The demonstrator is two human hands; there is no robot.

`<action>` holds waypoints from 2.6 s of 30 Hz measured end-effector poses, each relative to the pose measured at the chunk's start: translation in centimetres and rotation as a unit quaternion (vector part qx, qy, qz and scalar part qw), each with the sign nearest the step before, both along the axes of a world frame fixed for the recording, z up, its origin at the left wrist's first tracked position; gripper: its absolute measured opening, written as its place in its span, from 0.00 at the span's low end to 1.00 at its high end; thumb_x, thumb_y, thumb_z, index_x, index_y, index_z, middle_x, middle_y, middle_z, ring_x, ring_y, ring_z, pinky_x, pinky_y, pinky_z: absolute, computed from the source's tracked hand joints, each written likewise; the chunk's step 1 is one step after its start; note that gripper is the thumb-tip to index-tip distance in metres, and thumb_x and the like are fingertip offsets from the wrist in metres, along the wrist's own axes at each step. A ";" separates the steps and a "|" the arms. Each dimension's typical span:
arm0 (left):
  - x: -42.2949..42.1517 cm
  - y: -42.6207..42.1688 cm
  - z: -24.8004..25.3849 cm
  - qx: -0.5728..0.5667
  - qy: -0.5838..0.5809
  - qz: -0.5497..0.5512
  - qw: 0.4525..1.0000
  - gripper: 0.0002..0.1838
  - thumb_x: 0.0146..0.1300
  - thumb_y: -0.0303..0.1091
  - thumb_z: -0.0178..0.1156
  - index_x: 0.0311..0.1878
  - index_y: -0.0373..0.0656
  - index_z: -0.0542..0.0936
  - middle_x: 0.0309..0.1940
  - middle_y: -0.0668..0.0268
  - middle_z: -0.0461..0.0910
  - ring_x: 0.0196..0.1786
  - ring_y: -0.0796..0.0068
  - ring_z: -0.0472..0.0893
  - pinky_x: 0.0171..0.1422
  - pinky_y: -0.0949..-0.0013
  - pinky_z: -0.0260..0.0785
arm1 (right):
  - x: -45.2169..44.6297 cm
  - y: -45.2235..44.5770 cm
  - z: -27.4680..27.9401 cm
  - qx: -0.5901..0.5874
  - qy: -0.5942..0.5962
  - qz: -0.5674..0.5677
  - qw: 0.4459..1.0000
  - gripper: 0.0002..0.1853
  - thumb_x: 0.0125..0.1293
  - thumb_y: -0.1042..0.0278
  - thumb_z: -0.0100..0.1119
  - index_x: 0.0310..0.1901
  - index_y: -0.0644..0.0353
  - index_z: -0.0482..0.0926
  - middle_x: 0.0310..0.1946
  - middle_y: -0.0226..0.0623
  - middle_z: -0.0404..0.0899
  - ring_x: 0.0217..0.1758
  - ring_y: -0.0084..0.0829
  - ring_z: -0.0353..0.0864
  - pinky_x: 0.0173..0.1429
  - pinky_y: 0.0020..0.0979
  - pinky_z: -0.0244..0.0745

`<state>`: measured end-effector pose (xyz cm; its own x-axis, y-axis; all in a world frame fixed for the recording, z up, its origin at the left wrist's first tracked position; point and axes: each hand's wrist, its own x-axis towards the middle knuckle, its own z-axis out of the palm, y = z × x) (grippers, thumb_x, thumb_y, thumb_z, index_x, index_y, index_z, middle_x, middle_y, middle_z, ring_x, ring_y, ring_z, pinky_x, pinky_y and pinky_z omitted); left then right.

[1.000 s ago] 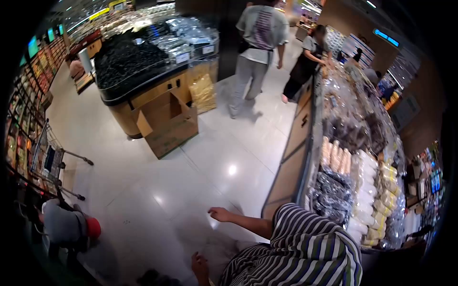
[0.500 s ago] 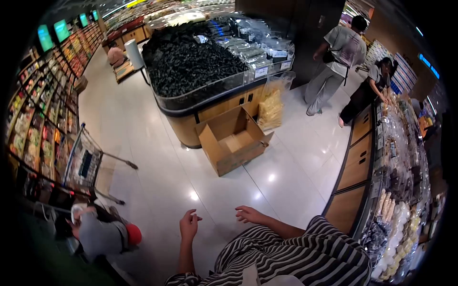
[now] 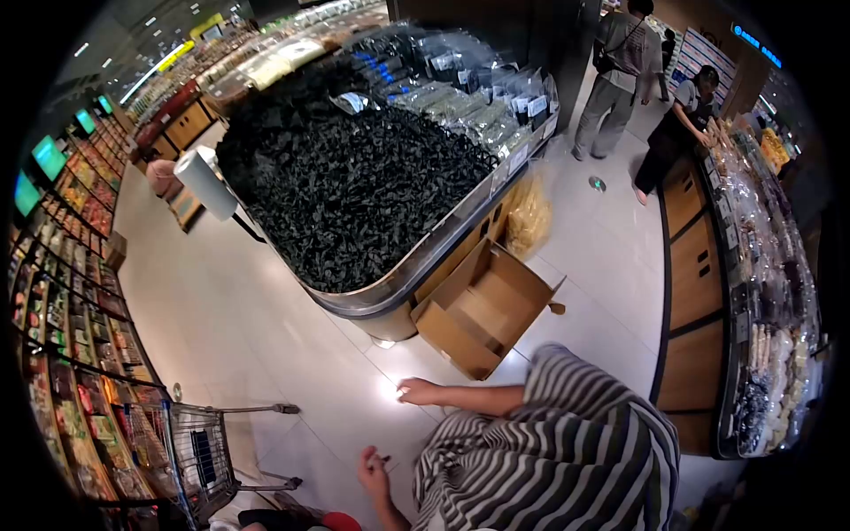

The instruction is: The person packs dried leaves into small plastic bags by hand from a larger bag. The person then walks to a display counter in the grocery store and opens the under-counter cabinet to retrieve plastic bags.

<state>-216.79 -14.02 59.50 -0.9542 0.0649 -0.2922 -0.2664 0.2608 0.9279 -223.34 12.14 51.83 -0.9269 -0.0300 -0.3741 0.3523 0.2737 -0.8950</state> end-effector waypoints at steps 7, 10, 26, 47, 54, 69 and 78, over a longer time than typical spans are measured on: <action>-19.8 -12.6 -7.4 0.007 -0.071 0.108 0.992 0.11 0.70 0.31 0.55 0.52 0.38 0.77 0.45 0.65 0.80 0.32 0.80 0.78 0.37 0.76 0.72 | -26.4 -10.3 7.3 -0.253 0.063 0.081 0.962 0.23 0.62 0.64 0.58 0.58 0.62 0.72 0.36 0.40 0.83 0.38 0.30 0.82 0.42 0.32 0.77; -31.0 -11.9 -6.3 0.054 -0.101 0.076 0.991 0.13 0.70 0.33 0.56 0.53 0.38 0.77 0.43 0.66 0.80 0.33 0.81 0.76 0.39 0.76 0.72 | -33.7 -13.2 5.2 -0.256 -0.010 0.084 0.963 0.29 0.66 0.62 0.56 0.67 0.61 0.62 0.51 0.44 0.79 0.38 0.32 0.83 0.42 0.30 0.79; -80.0 -5.2 5.4 -0.083 0.312 -0.367 0.872 0.07 0.55 0.30 0.61 0.36 0.41 0.77 0.33 0.56 0.80 0.37 0.52 0.80 0.40 0.55 0.73 | -67.6 -16.0 10.7 -0.488 -0.021 -0.113 0.865 0.27 0.74 0.58 0.48 0.70 0.59 0.58 0.64 0.44 0.67 0.64 0.34 0.71 0.64 0.34 0.70; -78.4 -29.3 5.2 -0.276 0.047 0.368 0.887 0.12 0.61 0.36 0.59 0.47 0.42 0.80 0.43 0.56 0.81 0.41 0.56 0.83 0.46 0.58 0.75 | -93.7 -34.5 7.3 -0.293 -0.332 0.202 0.874 0.25 0.71 0.57 0.50 0.65 0.59 0.63 0.60 0.45 0.70 0.59 0.44 0.72 0.62 0.43 0.68; -81.6 -34.9 4.3 -0.252 0.031 0.246 0.936 0.16 0.62 0.37 0.57 0.51 0.41 0.78 0.47 0.57 0.79 0.47 0.52 0.80 0.52 0.56 0.73 | -94.1 -36.6 4.9 -0.204 -0.316 0.168 0.911 0.24 0.72 0.57 0.49 0.64 0.60 0.65 0.58 0.45 0.72 0.59 0.42 0.73 0.60 0.41 0.70; -93.5 -35.5 1.4 -0.337 0.130 -0.249 0.899 0.18 0.59 0.39 0.62 0.53 0.47 0.78 0.42 0.57 0.81 0.44 0.52 0.82 0.47 0.55 0.76 | -80.5 -26.3 8.2 -0.123 -0.098 -0.084 0.984 0.16 0.72 0.62 0.54 0.54 0.64 0.76 0.44 0.34 0.83 0.47 0.26 0.81 0.50 0.26 0.73; -96.3 -17.3 -0.1 -0.282 0.227 -0.446 0.819 0.18 0.59 0.39 0.62 0.52 0.46 0.79 0.42 0.54 0.82 0.45 0.51 0.82 0.49 0.55 0.75 | -68.7 -18.9 6.9 -0.044 0.018 -0.205 0.978 0.18 0.69 0.59 0.56 0.52 0.63 0.79 0.40 0.37 0.86 0.40 0.25 0.82 0.44 0.27 0.77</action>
<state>-313.13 -31.27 59.36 -0.6198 0.7716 -0.1434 0.6023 0.5847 0.5434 -292.07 -6.76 58.76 -0.8800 0.3160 -0.3546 0.3849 0.0370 -0.9222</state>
